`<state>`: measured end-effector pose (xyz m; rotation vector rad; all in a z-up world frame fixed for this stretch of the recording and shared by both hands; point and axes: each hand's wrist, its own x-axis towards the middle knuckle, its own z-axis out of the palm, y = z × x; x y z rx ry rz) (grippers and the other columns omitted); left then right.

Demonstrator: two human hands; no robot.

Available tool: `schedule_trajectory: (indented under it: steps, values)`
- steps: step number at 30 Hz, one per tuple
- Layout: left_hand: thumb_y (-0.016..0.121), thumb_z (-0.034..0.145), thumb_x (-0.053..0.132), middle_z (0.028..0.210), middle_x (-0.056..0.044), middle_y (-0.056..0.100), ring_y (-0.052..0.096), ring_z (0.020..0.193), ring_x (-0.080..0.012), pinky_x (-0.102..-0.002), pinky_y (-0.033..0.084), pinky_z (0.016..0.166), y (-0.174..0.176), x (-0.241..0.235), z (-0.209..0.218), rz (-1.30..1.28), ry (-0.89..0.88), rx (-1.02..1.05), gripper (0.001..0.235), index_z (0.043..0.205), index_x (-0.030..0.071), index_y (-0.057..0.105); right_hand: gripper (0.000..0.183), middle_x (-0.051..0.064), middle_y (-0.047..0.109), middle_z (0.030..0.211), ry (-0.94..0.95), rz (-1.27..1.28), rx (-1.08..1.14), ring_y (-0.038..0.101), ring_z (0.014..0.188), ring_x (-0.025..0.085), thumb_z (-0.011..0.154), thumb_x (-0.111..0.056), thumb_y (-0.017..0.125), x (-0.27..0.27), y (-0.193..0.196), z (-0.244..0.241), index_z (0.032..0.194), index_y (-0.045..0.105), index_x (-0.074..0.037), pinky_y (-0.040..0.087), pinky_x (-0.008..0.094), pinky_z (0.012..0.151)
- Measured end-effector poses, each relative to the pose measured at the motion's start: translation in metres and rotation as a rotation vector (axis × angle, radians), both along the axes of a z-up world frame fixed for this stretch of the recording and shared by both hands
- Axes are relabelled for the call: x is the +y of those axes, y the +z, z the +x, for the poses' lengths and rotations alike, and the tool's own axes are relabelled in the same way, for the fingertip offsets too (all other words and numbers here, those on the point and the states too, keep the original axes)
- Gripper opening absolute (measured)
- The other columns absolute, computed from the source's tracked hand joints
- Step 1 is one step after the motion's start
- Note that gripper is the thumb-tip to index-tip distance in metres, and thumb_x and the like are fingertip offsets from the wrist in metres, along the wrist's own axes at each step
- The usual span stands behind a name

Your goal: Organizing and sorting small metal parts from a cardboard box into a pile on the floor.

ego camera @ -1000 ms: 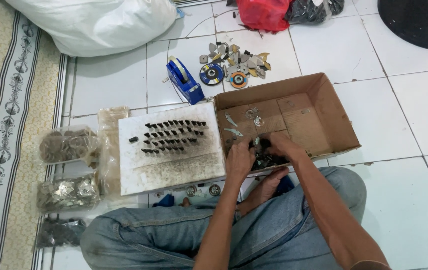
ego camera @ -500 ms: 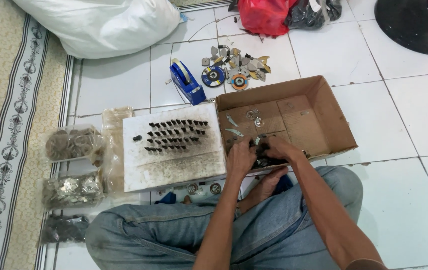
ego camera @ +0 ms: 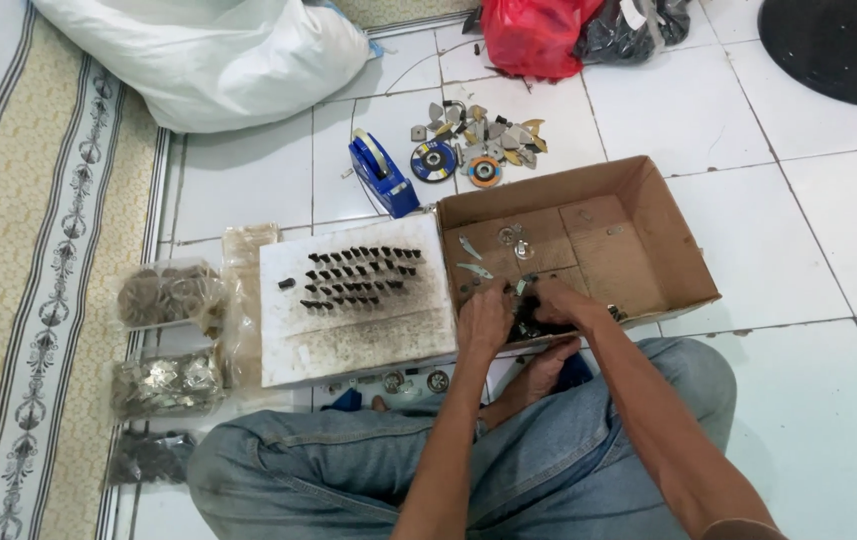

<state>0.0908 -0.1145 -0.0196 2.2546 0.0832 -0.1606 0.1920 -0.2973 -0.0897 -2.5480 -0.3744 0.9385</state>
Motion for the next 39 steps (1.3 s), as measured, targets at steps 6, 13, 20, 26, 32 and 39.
schedule_trajectory:
  steps: [6, 13, 20, 26, 32, 39]
  values:
    - [0.048, 0.109, 0.039, 0.094, -0.025, 0.073, 0.064, 0.077, -0.0312, -0.044, 0.050, 0.074, 0.036, 0.002, -0.004, -0.230, 0.124, 0.108, 0.045, 0.135, 0.004, 0.062, 0.062, 0.026, 0.074, 0.116, 0.039, 0.008, -0.029, 0.072, 0.106, 0.042, 0.073, -0.025, 0.073, -0.006, -0.006, 0.000, 0.131, 0.071, -0.006, 0.063, 0.052, 0.080]
    - [0.044, 0.101, 0.067, 0.103, -0.028, 0.072, 0.066, 0.095, -0.0369, -0.046, 0.049, 0.083, 0.070, 0.000, -0.010, -0.570, 0.275, 0.273, 0.077, 0.115, -0.003, 0.073, 0.062, 0.032, 0.069, 0.125, 0.099, -0.047, -0.021, 0.067, 0.115, 0.047, 0.079, -0.028, 0.070, 0.002, 0.010, -0.005, 0.134, 0.068, 0.001, 0.060, 0.054, 0.090]
    - [0.056, 0.096, 0.018, 0.091, -0.025, 0.074, 0.065, 0.074, -0.0541, -0.064, 0.046, 0.064, 0.011, -0.010, -0.008, 0.070, 0.119, -0.241, 0.032, 0.127, 0.013, 0.050, 0.054, 0.020, 0.075, 0.120, -0.022, 0.101, -0.038, 0.072, 0.109, 0.038, 0.079, -0.029, 0.070, -0.011, 0.010, -0.010, 0.131, 0.073, -0.011, 0.061, 0.049, 0.085]
    - [0.050, 0.102, 0.052, 0.090, -0.020, 0.071, 0.068, 0.091, -0.0335, -0.045, 0.049, 0.081, 0.079, 0.007, -0.007, -0.395, 0.228, 0.231, 0.051, 0.102, 0.003, 0.066, 0.051, 0.025, 0.076, 0.119, -0.095, 0.388, -0.115, 0.069, 0.109, 0.045, 0.082, -0.023, 0.067, -0.021, 0.041, -0.020, 0.131, 0.076, -0.011, 0.055, 0.055, 0.091]
    - [0.054, 0.094, 0.045, 0.093, -0.018, 0.074, 0.066, 0.081, -0.0385, -0.051, 0.048, 0.074, 0.031, 0.000, -0.002, -0.352, 0.255, 0.020, 0.040, 0.112, 0.011, 0.062, 0.039, 0.019, 0.079, 0.110, -0.175, 0.395, -0.131, 0.073, 0.101, 0.035, 0.088, -0.026, 0.067, -0.019, 0.068, -0.022, 0.125, 0.079, -0.018, 0.057, 0.049, 0.089]
    - [0.048, 0.098, 0.069, 0.102, -0.023, 0.073, 0.067, 0.102, -0.0380, -0.047, 0.049, 0.092, 0.079, 0.006, 0.002, -0.657, 0.392, 0.266, 0.076, 0.111, 0.000, 0.076, 0.037, 0.019, 0.077, 0.118, -0.295, 0.544, -0.064, 0.069, 0.112, 0.032, 0.090, -0.018, 0.073, -0.015, 0.074, -0.026, 0.125, 0.078, -0.010, 0.052, 0.047, 0.100]
